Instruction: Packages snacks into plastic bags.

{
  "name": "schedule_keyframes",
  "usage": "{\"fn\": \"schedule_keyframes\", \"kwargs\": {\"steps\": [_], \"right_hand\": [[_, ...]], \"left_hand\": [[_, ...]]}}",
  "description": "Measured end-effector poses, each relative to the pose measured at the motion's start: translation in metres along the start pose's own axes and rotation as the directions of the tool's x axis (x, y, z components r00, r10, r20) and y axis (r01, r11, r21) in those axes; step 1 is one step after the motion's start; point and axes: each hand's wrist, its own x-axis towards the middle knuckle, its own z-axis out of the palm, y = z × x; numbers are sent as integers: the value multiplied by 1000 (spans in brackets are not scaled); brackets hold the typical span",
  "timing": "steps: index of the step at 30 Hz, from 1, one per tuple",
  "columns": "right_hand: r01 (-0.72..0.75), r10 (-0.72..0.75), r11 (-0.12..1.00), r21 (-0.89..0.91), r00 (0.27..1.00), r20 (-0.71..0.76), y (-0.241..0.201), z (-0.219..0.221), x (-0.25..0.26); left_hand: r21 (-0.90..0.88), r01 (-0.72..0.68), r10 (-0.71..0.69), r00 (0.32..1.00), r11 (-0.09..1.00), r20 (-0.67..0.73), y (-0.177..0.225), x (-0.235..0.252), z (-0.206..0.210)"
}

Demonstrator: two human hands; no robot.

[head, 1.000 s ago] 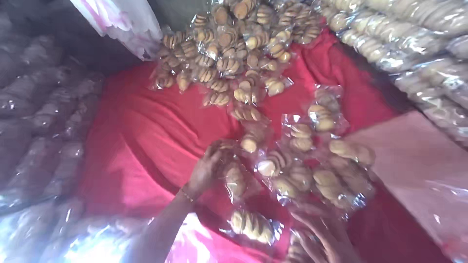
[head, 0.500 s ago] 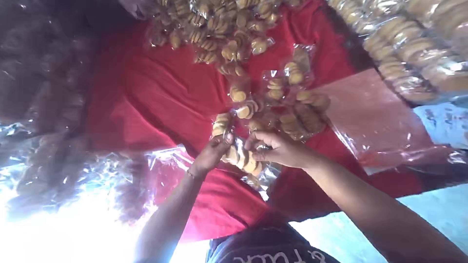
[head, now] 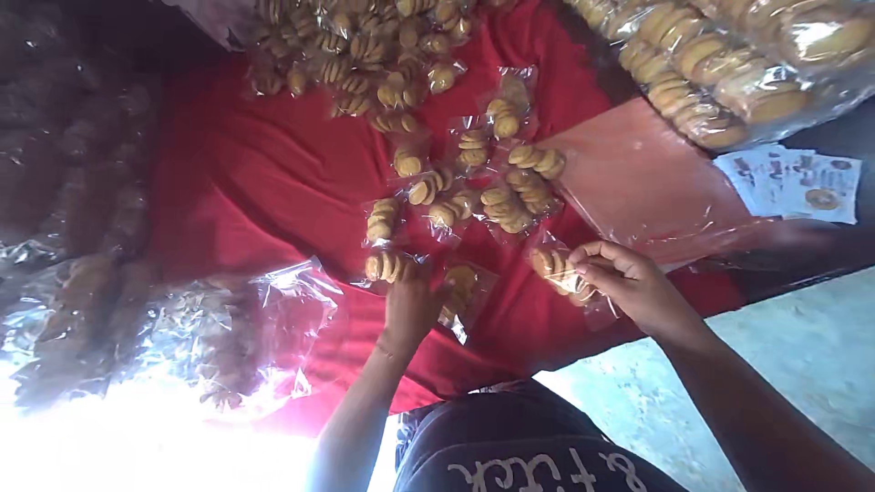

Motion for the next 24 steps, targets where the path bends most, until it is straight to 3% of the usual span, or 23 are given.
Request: {"fn": "schedule_keyframes", "kwargs": {"steps": [4,6,7,8,10,11,12,13,15,17,19,22,24], "right_hand": [[-71,85,986,149,993,-87,12,7,0],[-79,97,981,177,991,-95,18,7,-1],[-82,103,975,206,991,-90,20,8,-1],[-86,109,965,249,991,-78,19,11,1],[-74,92,951,300,995,-48,14,27,8],[-53,62,955,292,998,-23,10,37,14],[-22,19,964,266,1000,15,8,48,22],[13,-31,974,225,997,76,6,60,30],[99,-141,982,160,949,280,5,80,43],[164,-227,972,171,847,481,7,96,44],[232,-326,943,238,788,523,19,103,35],[255,-430,893,371,726,536,46,102,14],[284,-438,887,365,769,466,57,116,-7]], "left_hand": [[270,-52,-16,970,962,244,33,22,26],[136,6,-38,970,991,240,26,17,22],[-60,47,-36,983,997,179,15,13,20],[-336,73,-42,994,939,98,2,8,20],[-808,37,-89,996,588,-19,-14,-2,30],[-916,-32,-88,993,399,-73,-16,-6,38],[-940,-122,-58,987,319,-148,-16,-10,46],[-901,-229,4,969,369,-245,-18,-12,53],[-619,-453,205,879,641,-431,-31,-13,64],[-378,-543,352,812,750,-466,-45,-17,66],[-350,-569,382,793,744,-475,-54,-29,70],[-513,-513,235,827,688,-512,-51,-48,86],[-668,-459,109,861,586,-497,-38,-58,99]]}}
